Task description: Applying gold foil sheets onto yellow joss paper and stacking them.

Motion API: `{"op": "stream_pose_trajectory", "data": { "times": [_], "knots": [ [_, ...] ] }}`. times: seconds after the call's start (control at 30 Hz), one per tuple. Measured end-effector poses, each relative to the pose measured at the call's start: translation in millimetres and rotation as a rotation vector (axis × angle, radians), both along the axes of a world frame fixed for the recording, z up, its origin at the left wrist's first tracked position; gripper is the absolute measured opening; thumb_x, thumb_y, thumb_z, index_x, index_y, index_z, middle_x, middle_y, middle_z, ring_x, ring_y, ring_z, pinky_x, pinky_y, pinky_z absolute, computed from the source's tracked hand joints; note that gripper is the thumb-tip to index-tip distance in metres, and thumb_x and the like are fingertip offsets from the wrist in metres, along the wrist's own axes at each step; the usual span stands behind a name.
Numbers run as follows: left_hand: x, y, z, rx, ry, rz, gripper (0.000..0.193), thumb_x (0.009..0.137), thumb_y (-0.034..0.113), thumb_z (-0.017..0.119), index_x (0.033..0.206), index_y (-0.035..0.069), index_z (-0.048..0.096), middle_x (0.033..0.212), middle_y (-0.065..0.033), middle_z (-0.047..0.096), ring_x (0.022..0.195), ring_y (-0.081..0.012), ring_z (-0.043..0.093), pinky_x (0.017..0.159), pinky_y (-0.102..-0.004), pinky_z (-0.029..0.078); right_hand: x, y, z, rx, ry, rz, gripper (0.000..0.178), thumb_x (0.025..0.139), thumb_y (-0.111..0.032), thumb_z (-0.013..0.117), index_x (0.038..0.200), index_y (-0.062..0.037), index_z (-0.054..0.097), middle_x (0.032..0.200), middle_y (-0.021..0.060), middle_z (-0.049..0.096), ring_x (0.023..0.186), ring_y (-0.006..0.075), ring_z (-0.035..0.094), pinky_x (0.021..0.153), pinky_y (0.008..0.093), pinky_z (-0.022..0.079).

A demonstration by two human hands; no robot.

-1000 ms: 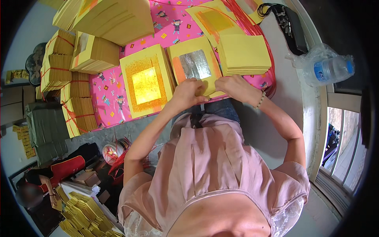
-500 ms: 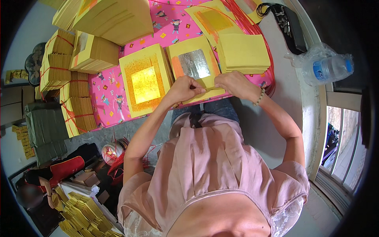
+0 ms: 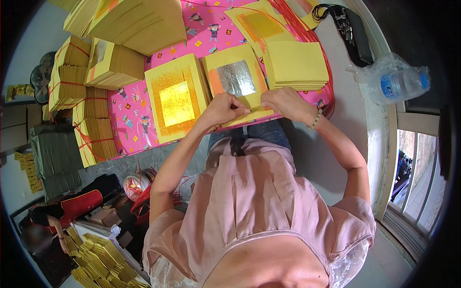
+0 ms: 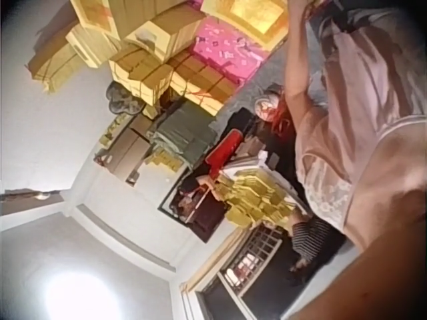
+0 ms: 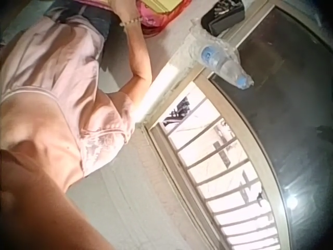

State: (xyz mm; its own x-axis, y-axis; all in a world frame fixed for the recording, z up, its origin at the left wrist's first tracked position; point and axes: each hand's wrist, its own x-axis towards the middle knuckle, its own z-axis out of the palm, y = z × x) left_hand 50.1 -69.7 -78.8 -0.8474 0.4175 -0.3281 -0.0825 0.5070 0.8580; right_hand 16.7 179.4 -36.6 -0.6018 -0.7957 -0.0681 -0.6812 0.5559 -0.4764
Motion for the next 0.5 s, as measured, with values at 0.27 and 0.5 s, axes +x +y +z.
{"op": "stream_pose_trajectory", "data": {
  "times": [0.27, 0.5],
  "knots": [
    [26, 15, 33, -0.347, 0.557, -0.089, 0.036, 0.077, 0.021, 0.082, 0.106, 0.002, 0.071, 0.108, -0.0145, 0.064, 0.100, -0.0304, 0.063, 0.086, -0.0402, 0.053, 3, 2, -8, -0.016, 0.026, -0.006, 0.010, 0.091, -0.013, 0.059, 0.092, -0.0028, 0.056, 0.089, 0.0158, 0.064, 0.079, 0.0373, 0.064, 0.069, 0.0464, 0.051],
    [36, 17, 18, -0.581, 0.627, -0.112, 0.037, 0.085, 0.015, 0.069, 0.119, 0.005, 0.058, 0.117, -0.0166, 0.061, 0.109, -0.0354, 0.059, 0.091, -0.0442, 0.051, 12, 2, 0, 0.014, 0.056, -0.007, 0.015, 0.089, -0.013, 0.060, 0.098, -0.0027, 0.055, 0.097, 0.0150, 0.061, 0.084, 0.0378, 0.064, 0.069, 0.0462, 0.052]
  ]
}}
